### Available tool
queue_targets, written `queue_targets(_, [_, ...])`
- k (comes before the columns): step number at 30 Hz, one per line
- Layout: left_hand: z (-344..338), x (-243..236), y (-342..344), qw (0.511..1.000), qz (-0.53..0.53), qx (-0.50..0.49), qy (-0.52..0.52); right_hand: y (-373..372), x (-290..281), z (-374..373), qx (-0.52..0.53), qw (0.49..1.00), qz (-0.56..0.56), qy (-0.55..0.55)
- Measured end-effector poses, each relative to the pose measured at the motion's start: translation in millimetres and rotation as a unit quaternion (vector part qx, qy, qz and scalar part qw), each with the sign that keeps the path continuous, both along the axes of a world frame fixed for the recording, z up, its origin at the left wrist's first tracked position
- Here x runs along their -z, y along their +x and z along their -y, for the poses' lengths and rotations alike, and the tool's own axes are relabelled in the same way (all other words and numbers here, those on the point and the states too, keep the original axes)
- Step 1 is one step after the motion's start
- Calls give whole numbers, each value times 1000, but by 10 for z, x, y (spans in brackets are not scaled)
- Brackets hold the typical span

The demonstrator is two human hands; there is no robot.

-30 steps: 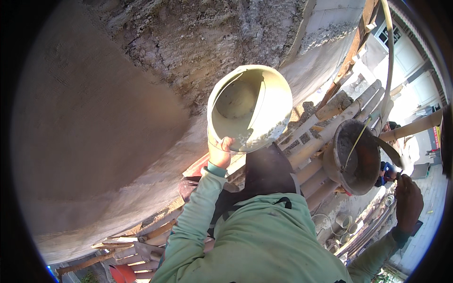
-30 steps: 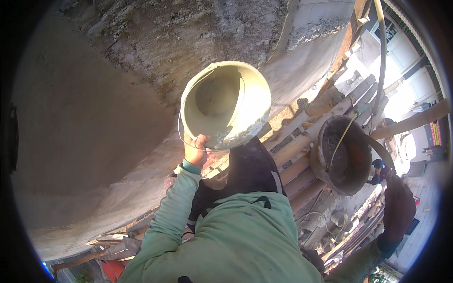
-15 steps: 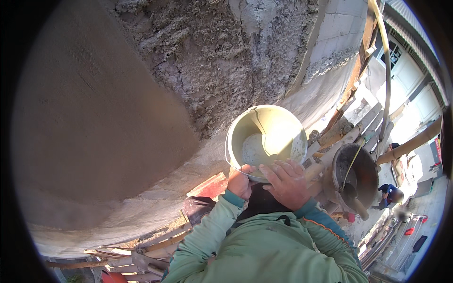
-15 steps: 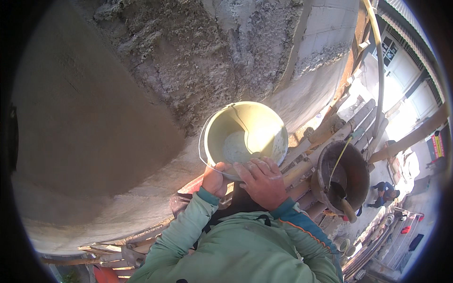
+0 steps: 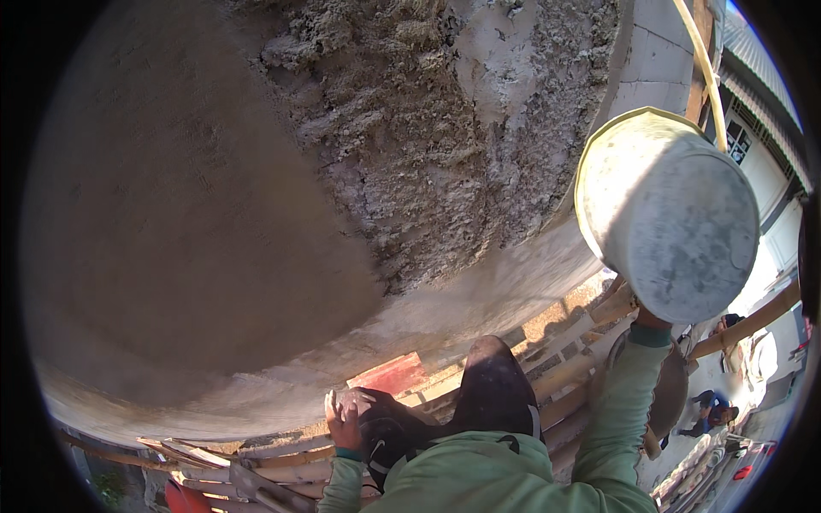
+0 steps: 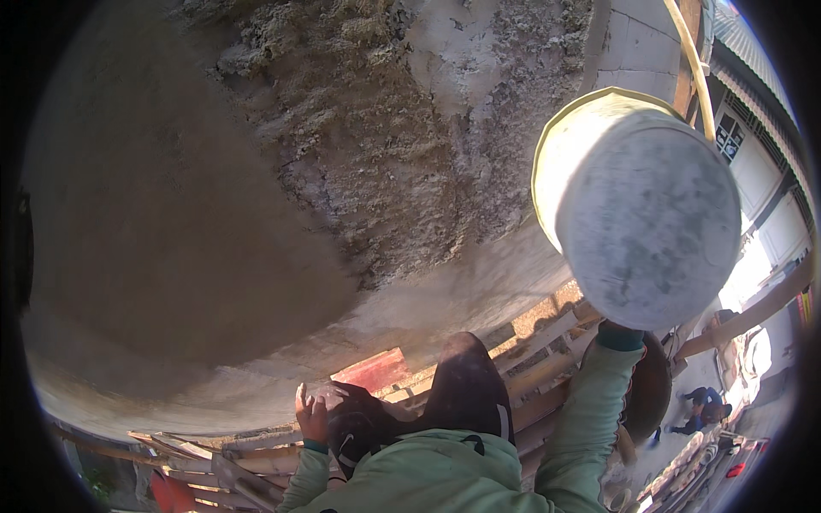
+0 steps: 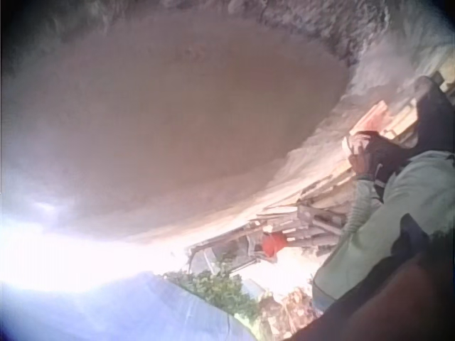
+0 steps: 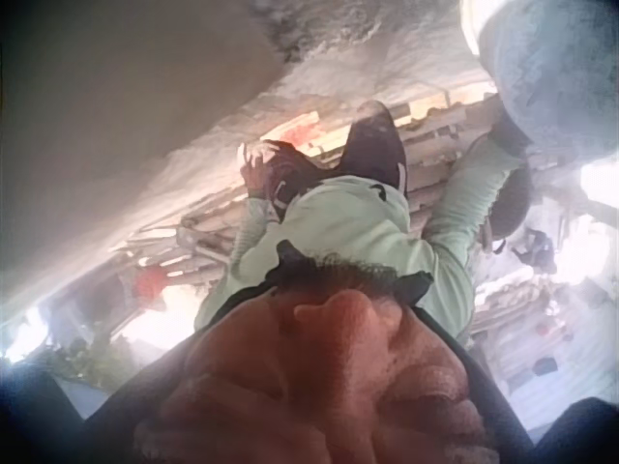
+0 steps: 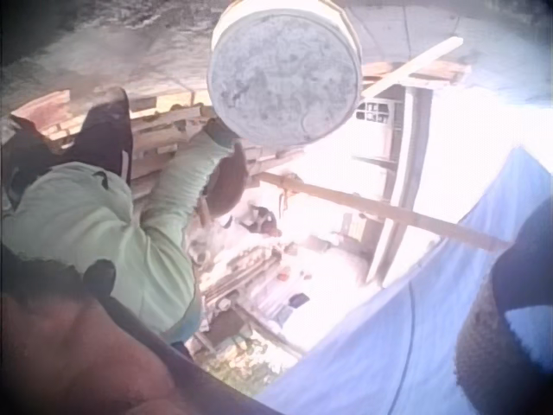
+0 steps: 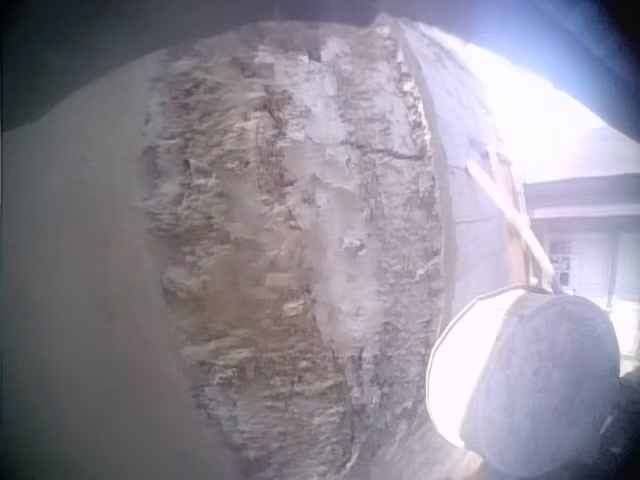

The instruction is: The person smooths a wet plastered wall using a wooden trowel, then scoops additional plaster from a bucket and applies it to the wall. The person continues to spread and smooth the plaster across the surface.

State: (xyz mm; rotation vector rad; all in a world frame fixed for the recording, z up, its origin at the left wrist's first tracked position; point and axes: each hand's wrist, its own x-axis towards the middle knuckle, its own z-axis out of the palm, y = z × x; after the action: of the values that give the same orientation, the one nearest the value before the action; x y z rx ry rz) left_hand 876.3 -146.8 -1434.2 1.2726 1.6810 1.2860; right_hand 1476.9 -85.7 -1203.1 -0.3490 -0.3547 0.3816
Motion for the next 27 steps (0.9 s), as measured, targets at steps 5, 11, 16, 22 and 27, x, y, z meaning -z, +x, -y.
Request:
queue_targets(5, [525, 457, -539, 991, -33, -118, -59, 886, 74, -608, -262, 921, -117, 264])
queue_targets(11, [431, 1561, -1126, 965, -177, -147, -126, 645, 260, -2478, -244, 940, -186, 149])
queue_targets(16, [913, 1389, -1394, 893, -346, -55, -284, 526, -251, -2154, -218, 960, -127, 125])
queue_targets(22, [663, 1636, -1157, 794, -392, 155, -437, 648, -160, -2290, -45, 990, -102, -83])
queue_targets(27, [543, 1892, -1482, 750, -383, 270, -468, -185, -543, -1267, -67, 989, -44, -128])
